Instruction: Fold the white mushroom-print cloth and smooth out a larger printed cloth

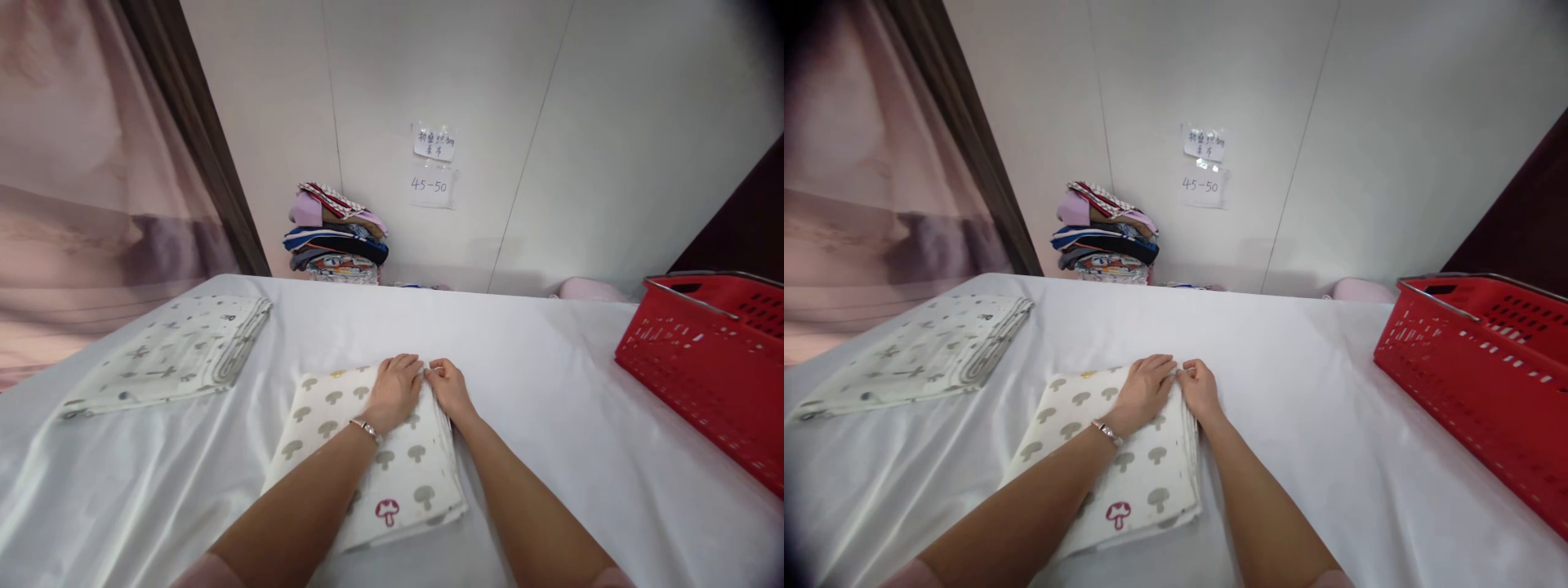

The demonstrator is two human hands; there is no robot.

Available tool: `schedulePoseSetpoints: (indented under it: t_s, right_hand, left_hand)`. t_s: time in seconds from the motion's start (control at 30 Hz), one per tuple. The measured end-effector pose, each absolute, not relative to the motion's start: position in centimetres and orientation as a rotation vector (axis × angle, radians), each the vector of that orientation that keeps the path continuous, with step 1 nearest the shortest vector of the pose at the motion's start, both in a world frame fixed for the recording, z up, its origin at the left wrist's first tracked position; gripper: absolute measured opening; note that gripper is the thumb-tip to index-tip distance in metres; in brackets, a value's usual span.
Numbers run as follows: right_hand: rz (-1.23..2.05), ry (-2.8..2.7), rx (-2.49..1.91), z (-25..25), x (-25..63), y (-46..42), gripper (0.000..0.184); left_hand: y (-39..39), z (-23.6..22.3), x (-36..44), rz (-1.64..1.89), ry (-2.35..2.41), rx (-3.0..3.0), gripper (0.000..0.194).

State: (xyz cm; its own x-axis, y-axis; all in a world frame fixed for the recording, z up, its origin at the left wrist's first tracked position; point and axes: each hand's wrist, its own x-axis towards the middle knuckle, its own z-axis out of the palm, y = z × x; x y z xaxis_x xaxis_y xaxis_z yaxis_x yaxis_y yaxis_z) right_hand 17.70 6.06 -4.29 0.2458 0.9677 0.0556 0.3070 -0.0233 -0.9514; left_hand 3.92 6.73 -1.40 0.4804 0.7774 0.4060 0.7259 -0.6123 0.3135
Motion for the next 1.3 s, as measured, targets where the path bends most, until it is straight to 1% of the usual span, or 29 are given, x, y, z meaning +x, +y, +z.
schedulePoseSetpoints:
  t_s: [0.3, 0.73, 0.93, 1.3]
  right_hand:
    - [0.848, -1.257, -1.482, -4.1, 17.7, 5.9, 0.019]
    - [0.901, -1.101, -1.433, -3.7, 17.7, 5.7, 0.023]
    - [0.741, -1.128, -1.501, -4.4, 18.3, 6.2, 0.024]
    - [0.7, -1.295, -1.52, -4.9, 18.7, 6.7, 0.027]
  left_hand:
    - [6.8, -1.6, 3.9, 0.797, 1.324, 2.653, 0.029]
    - [6.6, -1.3, 3.9, 0.79, 1.332, 2.62, 0.03]
    - [6.6, -1.3, 3.9, 0.805, 1.34, 2.613, 0.029]
    - [6.9, -1.8, 3.8, 0.795, 1.343, 2.622, 0.031]
